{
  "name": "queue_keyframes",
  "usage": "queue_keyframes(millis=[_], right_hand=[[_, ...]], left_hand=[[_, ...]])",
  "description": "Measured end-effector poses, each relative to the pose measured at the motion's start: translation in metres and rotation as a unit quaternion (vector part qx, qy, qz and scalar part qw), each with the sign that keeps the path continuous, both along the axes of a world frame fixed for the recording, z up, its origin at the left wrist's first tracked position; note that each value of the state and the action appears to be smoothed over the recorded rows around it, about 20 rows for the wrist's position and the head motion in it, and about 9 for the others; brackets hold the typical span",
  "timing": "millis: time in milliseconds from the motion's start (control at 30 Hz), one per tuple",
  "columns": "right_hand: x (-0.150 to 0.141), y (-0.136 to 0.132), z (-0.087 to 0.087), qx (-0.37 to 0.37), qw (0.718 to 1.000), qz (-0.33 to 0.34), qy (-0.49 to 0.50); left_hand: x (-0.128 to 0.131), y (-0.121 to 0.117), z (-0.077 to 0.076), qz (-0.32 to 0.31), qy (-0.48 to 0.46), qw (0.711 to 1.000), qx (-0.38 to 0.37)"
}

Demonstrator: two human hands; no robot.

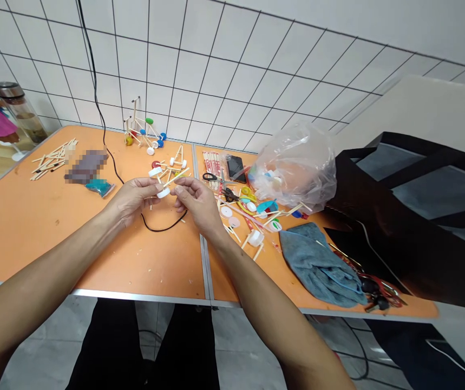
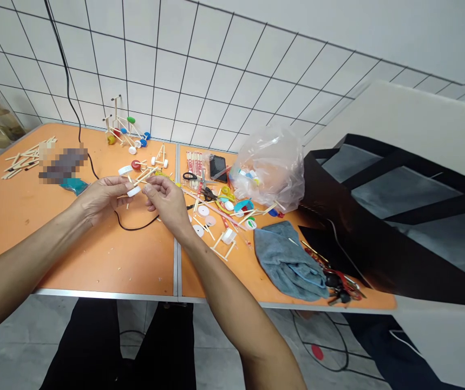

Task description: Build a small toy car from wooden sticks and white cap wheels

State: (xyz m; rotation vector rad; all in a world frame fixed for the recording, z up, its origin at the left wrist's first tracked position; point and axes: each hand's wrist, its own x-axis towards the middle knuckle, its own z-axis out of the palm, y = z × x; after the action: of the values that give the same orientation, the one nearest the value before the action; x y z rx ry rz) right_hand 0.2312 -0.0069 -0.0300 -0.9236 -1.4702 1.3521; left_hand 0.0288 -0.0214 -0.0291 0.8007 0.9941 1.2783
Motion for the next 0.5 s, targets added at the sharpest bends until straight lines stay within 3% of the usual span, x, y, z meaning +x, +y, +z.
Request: queue_keyframes(millis=[267, 500], right_hand=[[-0.021, -0.005, -0.008, 0.006, 1.0, 0.0, 0.024], [-0.023, -0.004, -0.009, 0.024, 0.999, -0.03, 0.025]], left_hand=[[0.011, -0.002, -0.004, 0.025, -0.054, 0.998, -0.006], [0.016, -0.004, -0.003, 0.028, -0.041, 0.999, 0.008]])
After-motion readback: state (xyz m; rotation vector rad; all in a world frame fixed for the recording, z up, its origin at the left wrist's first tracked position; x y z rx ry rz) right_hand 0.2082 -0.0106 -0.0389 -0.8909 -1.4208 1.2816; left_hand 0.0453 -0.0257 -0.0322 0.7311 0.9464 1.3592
